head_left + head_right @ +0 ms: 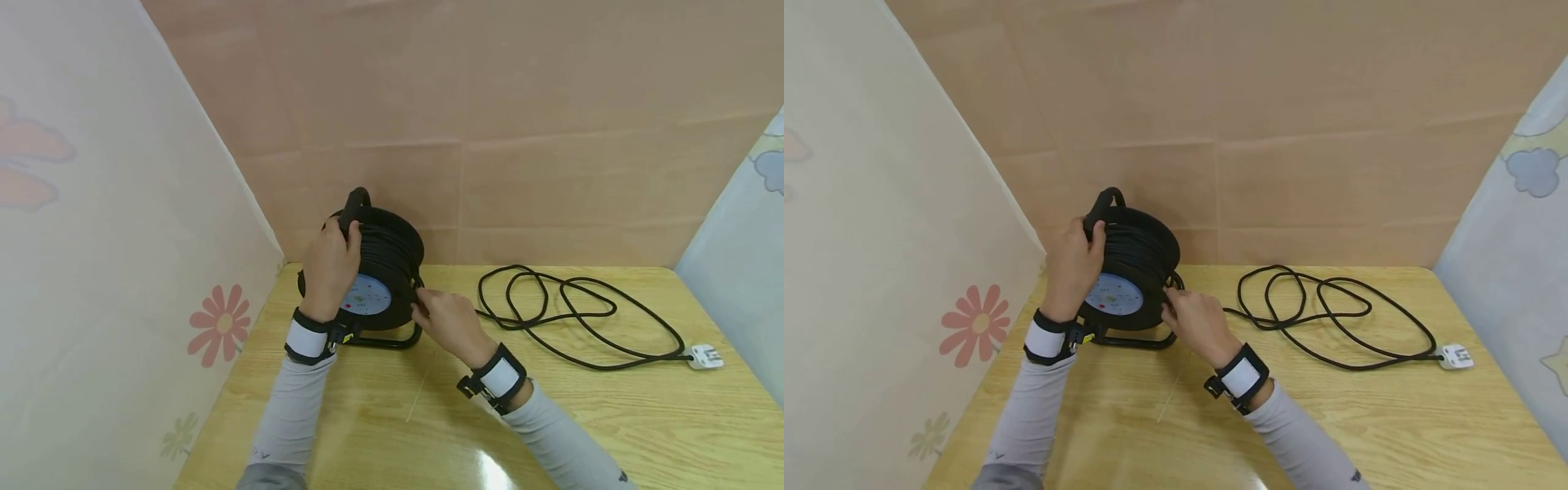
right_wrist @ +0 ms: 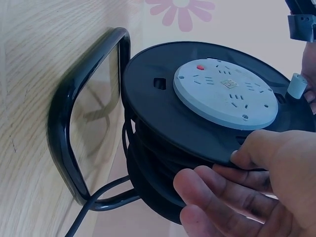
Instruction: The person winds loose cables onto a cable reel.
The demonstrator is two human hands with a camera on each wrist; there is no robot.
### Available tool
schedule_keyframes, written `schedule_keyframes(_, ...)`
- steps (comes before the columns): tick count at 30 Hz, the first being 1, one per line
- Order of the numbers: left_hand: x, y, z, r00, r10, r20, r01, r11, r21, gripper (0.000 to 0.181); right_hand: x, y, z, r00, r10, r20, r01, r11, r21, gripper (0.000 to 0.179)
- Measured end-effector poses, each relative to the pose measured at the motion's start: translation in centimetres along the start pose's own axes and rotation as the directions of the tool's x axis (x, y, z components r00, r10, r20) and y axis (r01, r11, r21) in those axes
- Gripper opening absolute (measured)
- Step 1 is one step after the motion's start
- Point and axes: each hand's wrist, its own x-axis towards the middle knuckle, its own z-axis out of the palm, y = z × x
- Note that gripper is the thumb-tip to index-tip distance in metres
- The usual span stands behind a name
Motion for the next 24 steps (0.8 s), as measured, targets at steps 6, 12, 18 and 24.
schedule_keyframes(6,-0.1,0.5,0.3,1.000,-0.003,-0.014,0.003,1.000,0.027,0.048,-0.3,0.2,-0.3,1.000,-0.005,-0.010,0.005,1.000,0.011,0.022)
schedule_keyframes(12,-0.3,0.9,0.6,1.000,0.026,-0.013,-0.025,0.999,0.039,0.045,-0.9,0.4,-0.7,1.000,0.020,0.002,-0.020,1.000,0.012,0.025)
schedule_keyframes(18,-0.6,1.5,0.8,0.999,0.042,-0.015,-0.041,0.999,0.030,0.045,-1.4,0.7,-1.1,0.998,0.050,0.029,-0.050,0.999,0.015,0.024)
schedule_keyframes(24,-0.8,2.0,0.9,0.999,0.050,-0.007,-0.050,0.998,0.031,0.047,-1.8,0.9,-1.5,0.998,0.054,0.014,-0.054,0.998,0.013,0.021)
